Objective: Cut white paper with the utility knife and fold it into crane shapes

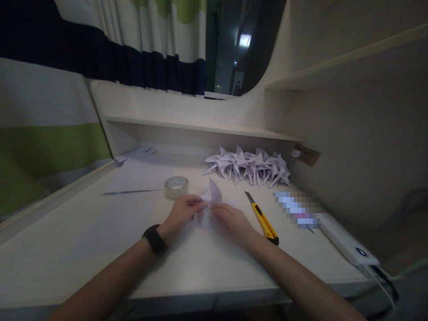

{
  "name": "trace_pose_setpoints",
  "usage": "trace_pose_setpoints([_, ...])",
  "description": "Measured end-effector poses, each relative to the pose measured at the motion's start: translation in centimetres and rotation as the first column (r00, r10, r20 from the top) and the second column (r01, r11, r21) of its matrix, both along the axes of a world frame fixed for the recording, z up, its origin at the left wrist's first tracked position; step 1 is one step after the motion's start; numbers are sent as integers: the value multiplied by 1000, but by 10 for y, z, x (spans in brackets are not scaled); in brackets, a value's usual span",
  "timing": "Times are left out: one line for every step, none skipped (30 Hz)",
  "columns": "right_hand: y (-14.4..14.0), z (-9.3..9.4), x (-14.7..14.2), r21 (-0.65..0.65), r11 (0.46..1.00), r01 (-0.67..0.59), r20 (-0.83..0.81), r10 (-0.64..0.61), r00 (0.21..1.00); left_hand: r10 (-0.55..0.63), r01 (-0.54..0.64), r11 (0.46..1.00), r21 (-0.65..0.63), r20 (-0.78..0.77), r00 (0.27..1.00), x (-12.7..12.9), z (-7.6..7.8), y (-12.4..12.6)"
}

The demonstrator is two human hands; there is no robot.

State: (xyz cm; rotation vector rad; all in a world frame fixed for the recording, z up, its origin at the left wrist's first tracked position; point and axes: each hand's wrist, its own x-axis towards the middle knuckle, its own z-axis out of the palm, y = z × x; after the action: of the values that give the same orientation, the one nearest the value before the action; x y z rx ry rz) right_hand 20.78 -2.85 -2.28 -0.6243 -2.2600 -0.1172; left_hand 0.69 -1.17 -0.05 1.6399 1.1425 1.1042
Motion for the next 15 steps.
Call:
trace_pose_setpoints([0, 0, 0, 3, 1000, 4, -3, -4, 1000, 5, -5, 1000, 1, 4, 1000, 0, -1, 0])
trace_pose_setpoints([0, 0, 0, 3, 1000, 5, -4, -5, 1000, 5, -5, 1000, 1, 7, 1000, 0, -1, 0])
trace_pose_setpoints([0, 0, 0, 2, 1000, 4, -5, -4, 1000, 0, 0, 1000, 2, 9, 1000, 0, -2, 0])
trace_pose_setpoints([0, 0, 0, 1, 1000, 2, -6, -2, 1000, -7, 7, 1000, 4, 11, 1000, 0, -3, 1])
trace_pose_setpoints([0, 0, 0, 0, 1000, -2, -5, 2, 1000, -13, 12, 1000, 7, 14, 1000, 0, -4, 1])
trace_pose_setpoints([0, 0, 0, -1, 1000, -4, -1, 4, 1000, -20, 20, 1000, 10, 17, 1000, -1, -4, 1])
trace_pose_setpoints([0, 0, 0, 1, 1000, -3, 3, 3, 1000, -28, 27, 1000, 11, 17, 999, -1, -5, 1])
trace_pose_setpoints([1, 0, 1, 7, 1000, 1, 7, -2, 1000, -35, 35, 999, 12, 14, 999, -1, -5, 2])
trace_pose_setpoints([1, -1, 1, 15, 1000, 8, 10, -8, 1000, -40, 40, 999, 13, 12, 999, -1, -5, 2])
trace_pose_setpoints([1, -1, 1, 22, 1000, 15, 15, -16, 1000, -45, 45, 999, 11, 7, 999, -2, -5, 2])
trace_pose_setpoints([1, -2, 1, 31, 999, 23, 20, -23, 1000, -48, 48, 999, 9, 1, 999, -2, -4, 2])
trace_pose_setpoints([1, -2, 1, 38, 999, 27, 25, -28, 999, -51, 51, 999, 8, -1, 999, -2, -4, 2])
trace_pose_setpoints([1, -2, 1, 43, 999, 33, 30, -34, 999, -57, 57, 998, 10, 2, 998, -2, -4, 2])
trace_pose_setpoints([0, -2, 1, 46, 998, 42, 30, -43, 999, -64, 64, 998, 11, 9, 998, -2, -4, 2])
trace_pose_setpoints([-1, -1, 0, 51, 997, 59, 25, -60, 998, -70, 70, 997, 11, 16, 997, -1, -4, 2])
